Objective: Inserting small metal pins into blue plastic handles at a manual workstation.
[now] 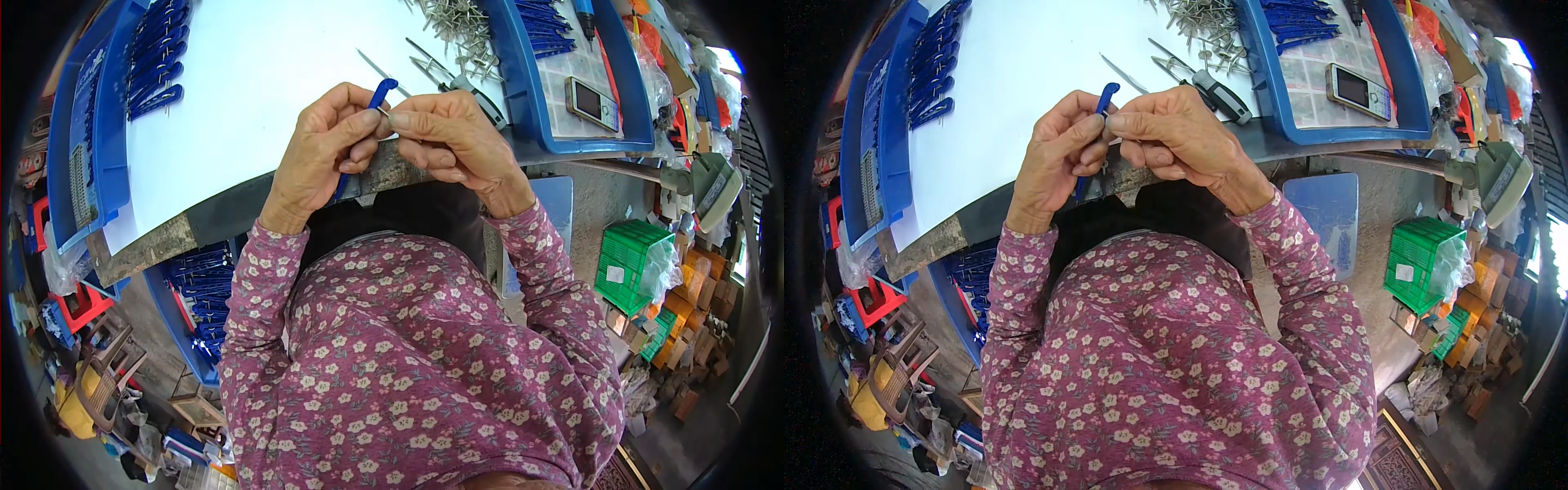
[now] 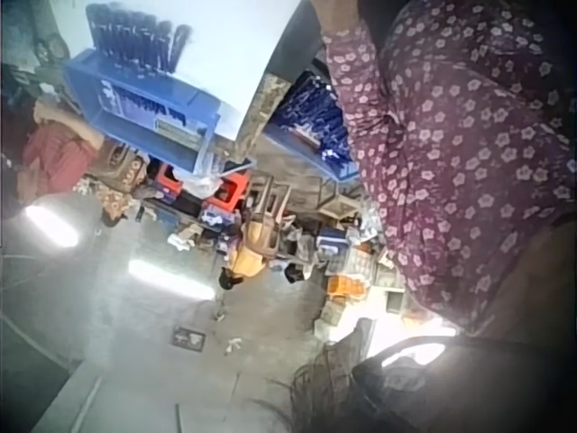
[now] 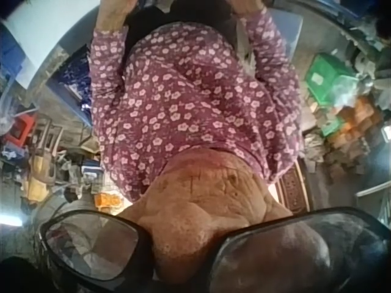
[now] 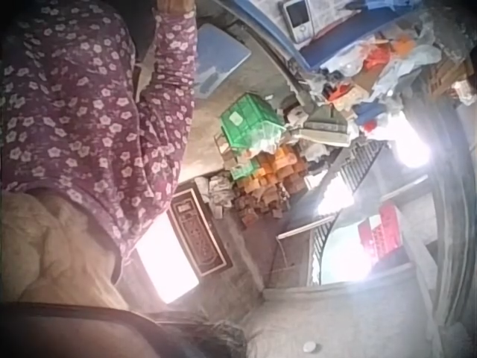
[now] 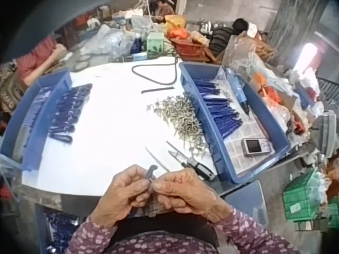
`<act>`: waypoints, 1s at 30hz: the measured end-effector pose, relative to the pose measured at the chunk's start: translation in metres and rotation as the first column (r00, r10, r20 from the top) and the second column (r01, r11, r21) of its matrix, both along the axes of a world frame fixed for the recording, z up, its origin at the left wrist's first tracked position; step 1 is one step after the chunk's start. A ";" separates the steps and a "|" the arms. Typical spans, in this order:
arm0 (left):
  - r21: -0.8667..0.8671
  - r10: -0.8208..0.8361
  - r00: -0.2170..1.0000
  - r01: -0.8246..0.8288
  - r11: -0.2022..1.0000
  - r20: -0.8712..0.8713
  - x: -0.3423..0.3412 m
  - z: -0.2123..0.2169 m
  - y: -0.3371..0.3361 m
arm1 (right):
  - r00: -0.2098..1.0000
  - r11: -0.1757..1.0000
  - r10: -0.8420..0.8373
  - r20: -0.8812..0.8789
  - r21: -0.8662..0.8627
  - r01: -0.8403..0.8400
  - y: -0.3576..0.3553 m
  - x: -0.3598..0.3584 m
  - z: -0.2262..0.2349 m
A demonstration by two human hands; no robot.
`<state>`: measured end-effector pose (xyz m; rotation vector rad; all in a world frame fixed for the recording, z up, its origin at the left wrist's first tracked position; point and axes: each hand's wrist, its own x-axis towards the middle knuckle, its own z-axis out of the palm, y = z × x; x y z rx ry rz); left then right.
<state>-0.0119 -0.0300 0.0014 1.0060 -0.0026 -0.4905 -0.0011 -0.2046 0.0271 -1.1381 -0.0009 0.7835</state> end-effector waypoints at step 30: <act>0.484 0.002 0.941 -0.176 0.857 0.339 -0.009 0.012 -0.010 | 0.577 0.797 0.192 0.794 -0.469 0.380 0.007 -0.019 -0.012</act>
